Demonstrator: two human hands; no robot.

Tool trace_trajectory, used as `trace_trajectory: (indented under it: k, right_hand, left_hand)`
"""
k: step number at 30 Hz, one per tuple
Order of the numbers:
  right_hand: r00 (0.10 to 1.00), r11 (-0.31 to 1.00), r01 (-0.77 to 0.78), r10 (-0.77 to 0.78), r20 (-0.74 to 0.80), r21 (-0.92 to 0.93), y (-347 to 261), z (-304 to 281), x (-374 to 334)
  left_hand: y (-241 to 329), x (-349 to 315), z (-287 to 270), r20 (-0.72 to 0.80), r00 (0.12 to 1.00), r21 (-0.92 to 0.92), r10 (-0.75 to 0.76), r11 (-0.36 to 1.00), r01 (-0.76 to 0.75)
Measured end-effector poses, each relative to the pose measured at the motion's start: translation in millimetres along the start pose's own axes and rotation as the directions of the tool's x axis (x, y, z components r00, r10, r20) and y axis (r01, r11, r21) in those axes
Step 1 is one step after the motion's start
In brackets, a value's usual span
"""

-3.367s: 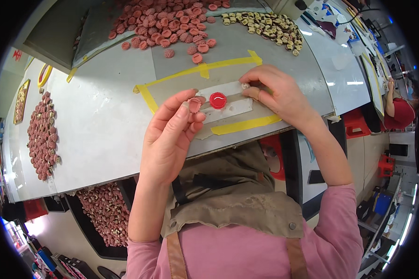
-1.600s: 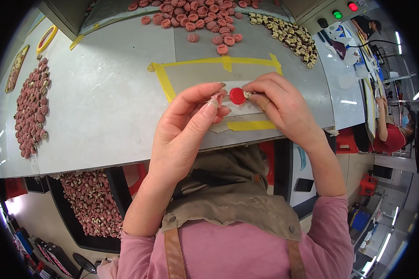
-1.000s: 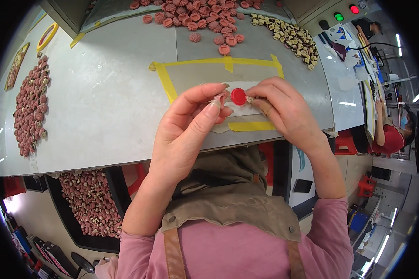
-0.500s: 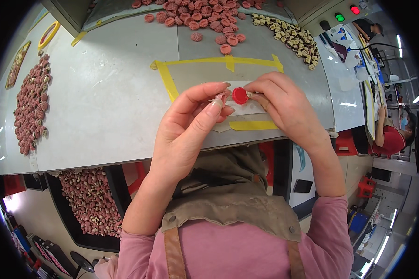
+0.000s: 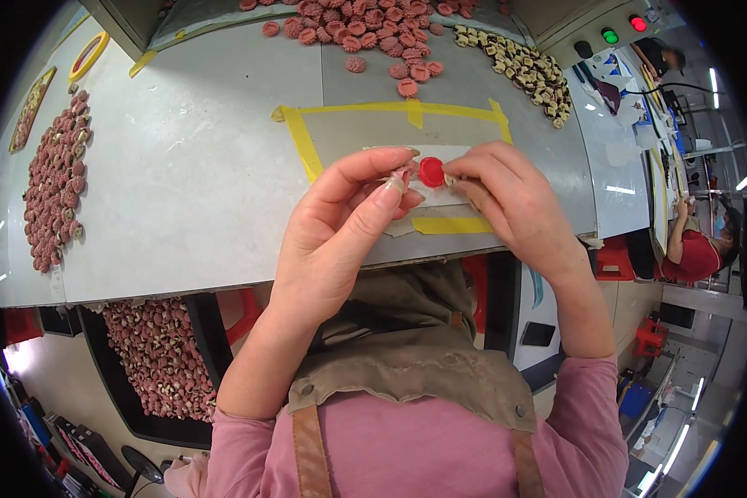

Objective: The person dumps figurine parts from a tray onto the table, pours glue from a bottle into a small cap, and assembles figurines by dipping the parts into the glue and pressing them together.

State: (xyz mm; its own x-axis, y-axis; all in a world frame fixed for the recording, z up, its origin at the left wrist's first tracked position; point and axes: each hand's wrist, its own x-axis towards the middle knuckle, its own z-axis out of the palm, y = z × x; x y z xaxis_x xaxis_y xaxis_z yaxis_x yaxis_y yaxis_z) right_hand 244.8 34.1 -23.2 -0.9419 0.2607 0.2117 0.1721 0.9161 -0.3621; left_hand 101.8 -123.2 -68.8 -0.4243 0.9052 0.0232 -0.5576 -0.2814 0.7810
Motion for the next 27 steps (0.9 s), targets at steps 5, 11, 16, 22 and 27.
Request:
trace_trajectory:
  k: [5,11,16,22,27]
  right_hand:
    - [0.998,0.991,-0.054,0.058,-0.035,0.125,1.5,-5.8,-3.1]
    - [0.997,0.997,0.027,-0.022,-0.073,0.076,-1.5,6.0,10.9]
    - [0.988,0.973,0.142,-0.15,-0.03,-0.183,-1.0,8.5,15.0]
    - [0.995,0.977,-0.044,0.061,-0.075,0.209,0.3,3.6,10.3]
    - [0.99,0.952,-0.097,0.121,-0.068,0.289,4.3,2.3,8.6]
  left_hand:
    - [-0.1,0.2,-0.7,0.018,1.0,0.007,0.013,1.0,-0.014]
    - [-2.0,0.2,-1.8,0.002,1.0,0.006,0.023,1.0,-0.023]
    - [0.2,0.6,2.4,-0.07,0.997,-0.022,0.014,1.0,-0.015]
    - [2.3,1.8,7.6,-0.099,0.995,0.009,-0.021,1.0,0.022]
    - [3.6,3.4,9.6,-0.072,0.996,0.042,-0.043,0.998,0.046]
